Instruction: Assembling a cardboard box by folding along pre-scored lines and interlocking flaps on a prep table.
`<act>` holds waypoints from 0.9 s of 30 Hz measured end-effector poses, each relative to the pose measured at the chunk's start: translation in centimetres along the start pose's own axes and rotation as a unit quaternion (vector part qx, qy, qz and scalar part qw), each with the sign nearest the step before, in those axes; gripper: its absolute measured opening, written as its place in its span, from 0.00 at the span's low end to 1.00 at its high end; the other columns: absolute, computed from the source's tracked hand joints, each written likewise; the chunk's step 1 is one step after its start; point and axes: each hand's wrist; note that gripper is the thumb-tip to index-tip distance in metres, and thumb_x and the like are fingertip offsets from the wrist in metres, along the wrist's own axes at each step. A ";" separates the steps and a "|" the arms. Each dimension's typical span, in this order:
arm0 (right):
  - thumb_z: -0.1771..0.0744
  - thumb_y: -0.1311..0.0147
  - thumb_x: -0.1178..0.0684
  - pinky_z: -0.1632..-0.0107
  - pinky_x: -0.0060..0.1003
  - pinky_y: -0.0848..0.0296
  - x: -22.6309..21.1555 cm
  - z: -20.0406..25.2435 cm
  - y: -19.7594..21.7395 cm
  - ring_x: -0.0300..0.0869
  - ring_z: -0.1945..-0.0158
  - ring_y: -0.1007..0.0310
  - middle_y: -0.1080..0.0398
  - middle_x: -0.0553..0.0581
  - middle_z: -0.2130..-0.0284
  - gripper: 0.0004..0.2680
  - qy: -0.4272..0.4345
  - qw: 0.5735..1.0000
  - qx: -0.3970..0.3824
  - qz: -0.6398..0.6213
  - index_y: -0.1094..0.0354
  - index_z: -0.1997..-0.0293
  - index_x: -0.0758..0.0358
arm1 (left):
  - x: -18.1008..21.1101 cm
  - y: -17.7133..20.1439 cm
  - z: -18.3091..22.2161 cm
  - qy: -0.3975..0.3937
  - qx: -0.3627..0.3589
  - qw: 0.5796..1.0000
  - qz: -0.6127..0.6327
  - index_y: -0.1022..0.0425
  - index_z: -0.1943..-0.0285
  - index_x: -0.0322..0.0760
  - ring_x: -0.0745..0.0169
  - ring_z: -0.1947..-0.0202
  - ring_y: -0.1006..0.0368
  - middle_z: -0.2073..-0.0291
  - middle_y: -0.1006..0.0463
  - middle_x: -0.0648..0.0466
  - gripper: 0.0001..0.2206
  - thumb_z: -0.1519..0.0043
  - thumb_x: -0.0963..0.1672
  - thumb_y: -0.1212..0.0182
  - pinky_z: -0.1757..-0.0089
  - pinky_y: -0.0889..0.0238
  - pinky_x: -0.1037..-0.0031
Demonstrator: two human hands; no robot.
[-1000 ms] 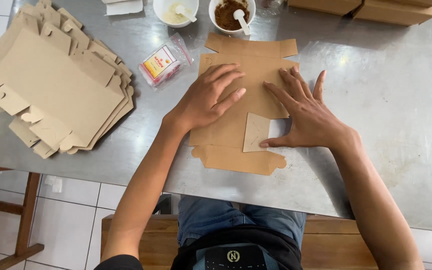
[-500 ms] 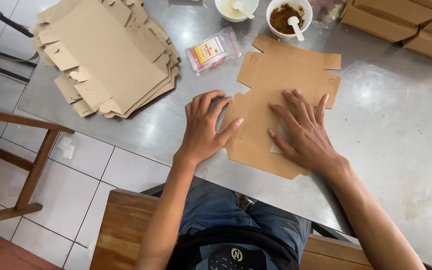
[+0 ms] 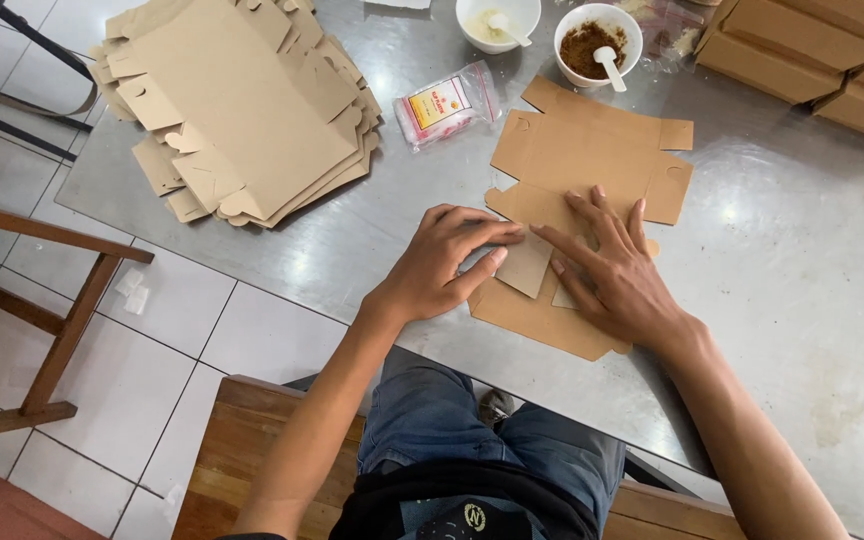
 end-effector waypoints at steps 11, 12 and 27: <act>0.30 0.51 0.49 0.30 0.78 0.69 -0.7 -0.2 0.5 0.69 0.22 0.56 0.40 0.69 0.31 0.14 -0.016 1.000 -0.003 0.010 0.27 0.37 0.40 | -4.6 3.0 -9.2 0.032 -0.150 0.988 -0.021 0.21 0.55 0.44 0.57 0.71 0.23 0.68 0.20 0.57 0.13 0.44 0.48 0.28 0.65 0.31 0.63; 0.30 0.51 0.49 0.30 0.78 0.69 -0.4 -0.3 0.7 0.70 0.22 0.57 0.40 0.69 0.31 0.14 -0.011 1.000 -0.002 0.012 0.27 0.37 0.39 | -4.9 3.3 -10.6 0.073 -0.208 0.975 -0.029 0.20 0.60 0.48 0.61 0.74 0.22 0.72 0.20 0.62 0.12 0.48 0.50 0.25 0.67 0.31 0.67; 0.30 0.50 0.49 0.29 0.77 0.64 -0.5 -0.4 0.9 0.68 0.22 0.56 0.41 0.67 0.31 0.14 -0.018 1.000 -0.001 0.011 0.27 0.37 0.40 | -0.8 4.3 -10.1 0.097 -0.277 0.953 -0.069 0.30 0.45 0.39 0.48 0.61 0.23 0.60 0.24 0.51 0.32 0.56 0.50 0.19 0.59 0.30 0.54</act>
Point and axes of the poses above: each hand's wrist, its own z-axis away from the middle knuckle, its own y-axis out of the back of the hand, x = y × z
